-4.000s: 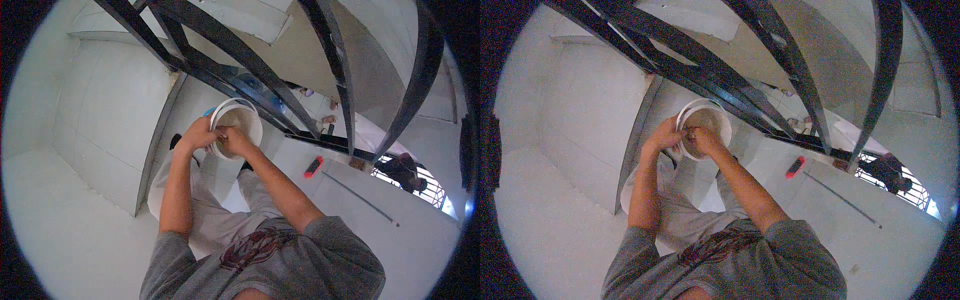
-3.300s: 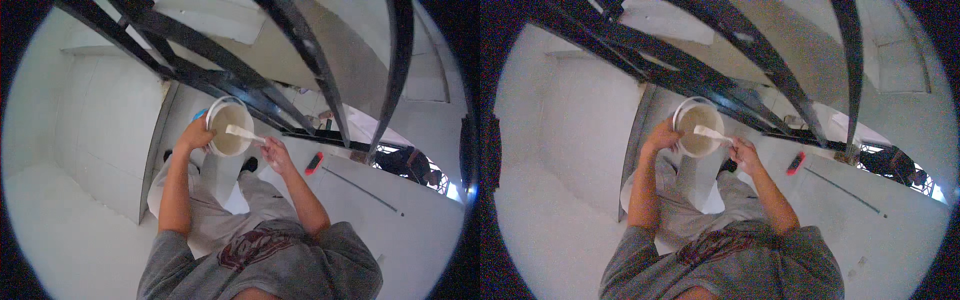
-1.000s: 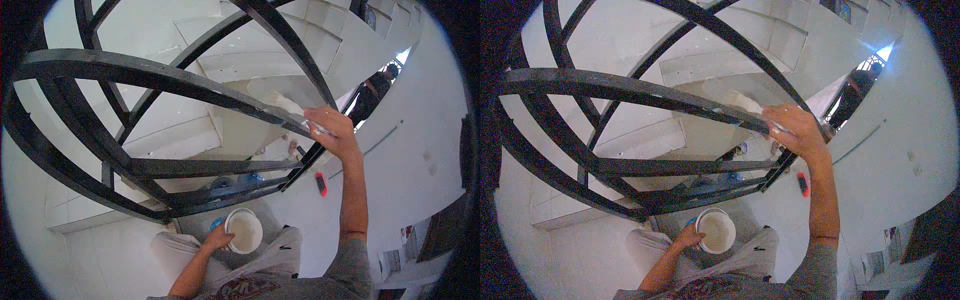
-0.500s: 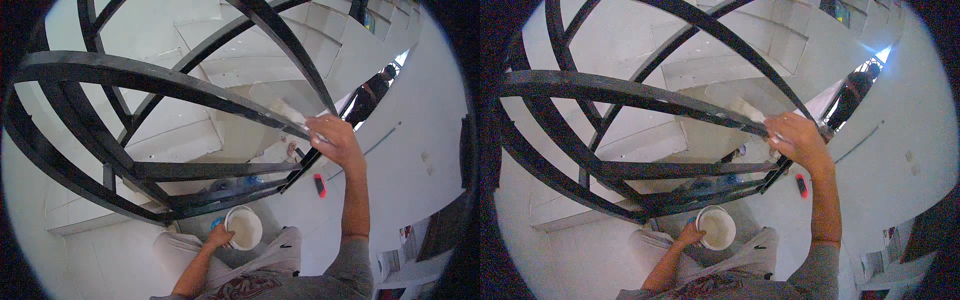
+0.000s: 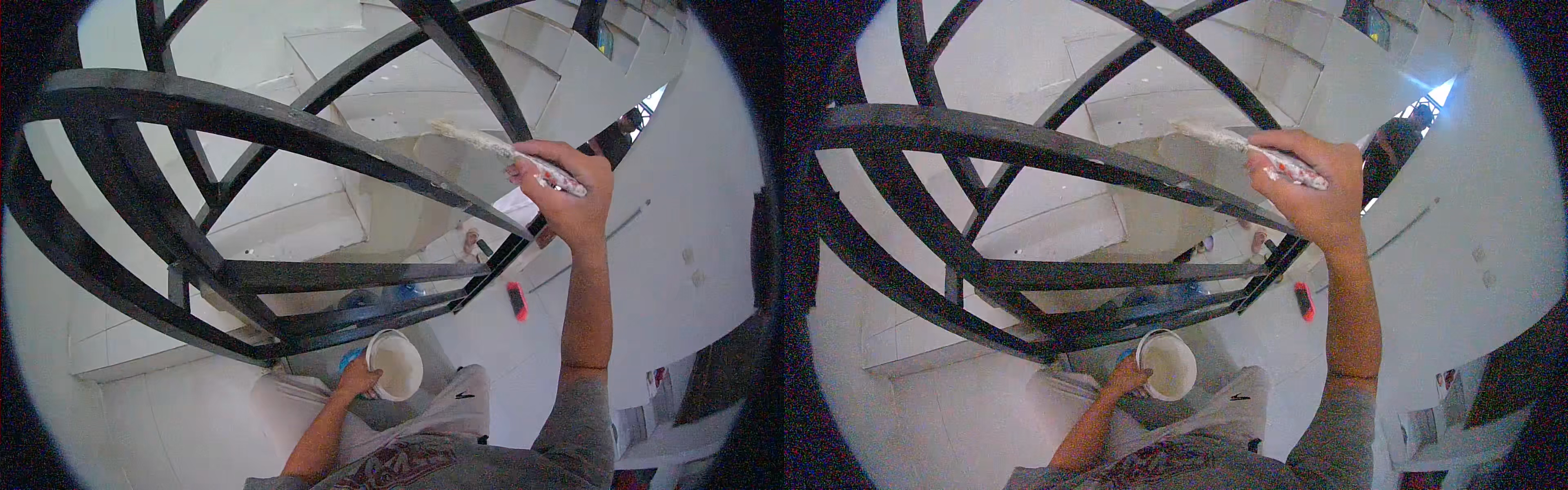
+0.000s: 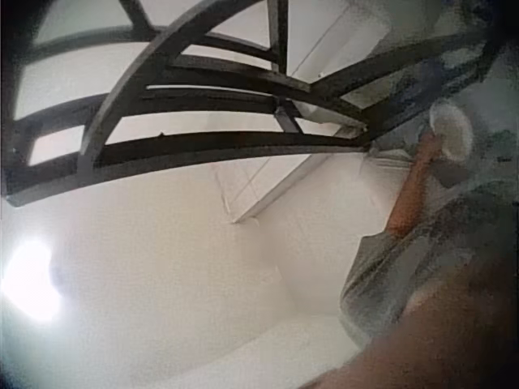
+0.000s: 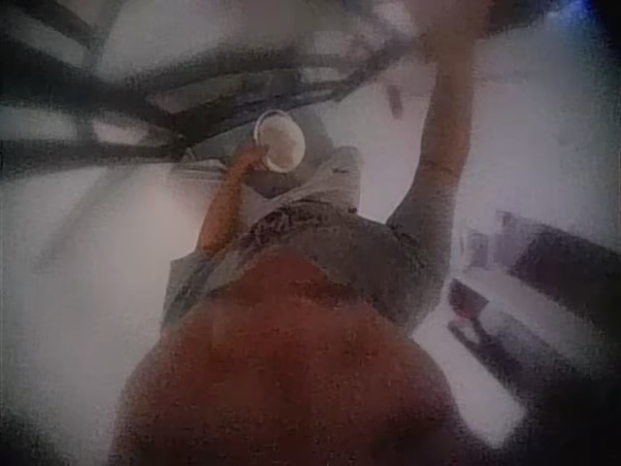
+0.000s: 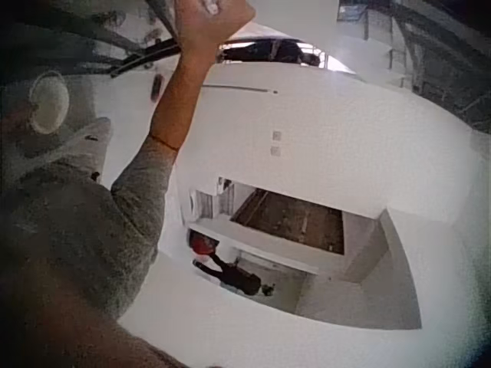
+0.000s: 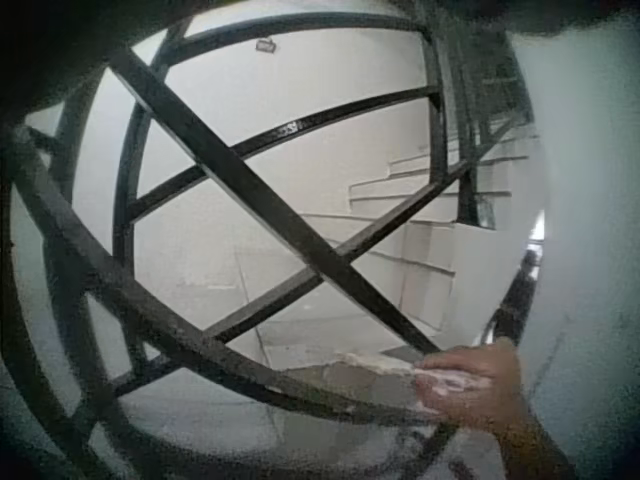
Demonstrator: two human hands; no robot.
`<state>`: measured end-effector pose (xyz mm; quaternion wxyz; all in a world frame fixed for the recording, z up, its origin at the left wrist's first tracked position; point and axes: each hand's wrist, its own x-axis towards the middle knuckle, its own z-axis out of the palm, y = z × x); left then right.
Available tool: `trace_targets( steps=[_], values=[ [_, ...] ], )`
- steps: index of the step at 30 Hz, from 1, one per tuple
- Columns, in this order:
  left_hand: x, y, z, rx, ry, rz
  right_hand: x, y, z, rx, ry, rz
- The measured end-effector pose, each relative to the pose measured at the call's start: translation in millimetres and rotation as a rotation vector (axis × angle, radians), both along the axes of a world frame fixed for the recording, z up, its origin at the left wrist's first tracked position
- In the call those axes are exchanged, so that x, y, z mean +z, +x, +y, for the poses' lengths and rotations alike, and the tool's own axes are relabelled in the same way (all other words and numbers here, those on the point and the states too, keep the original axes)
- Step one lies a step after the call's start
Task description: Painting the structure of an indoor staircase using white paint and a paintbrush.
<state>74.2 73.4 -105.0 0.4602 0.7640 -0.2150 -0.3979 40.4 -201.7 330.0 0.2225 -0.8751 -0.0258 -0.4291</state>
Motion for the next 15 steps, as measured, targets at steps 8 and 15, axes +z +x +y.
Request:
trace_targets(
  steps=[8, 15],
  values=[
    [-45, 6, 4, 0.033, -0.106, -0.009, 1, 10, -1, 0.117, 0.136, 0.071],
    [-14, 2, 2, 0.087, -0.053, -0.053, 2, -11, -13, 0.062, 0.122, 0.023]
  ],
)
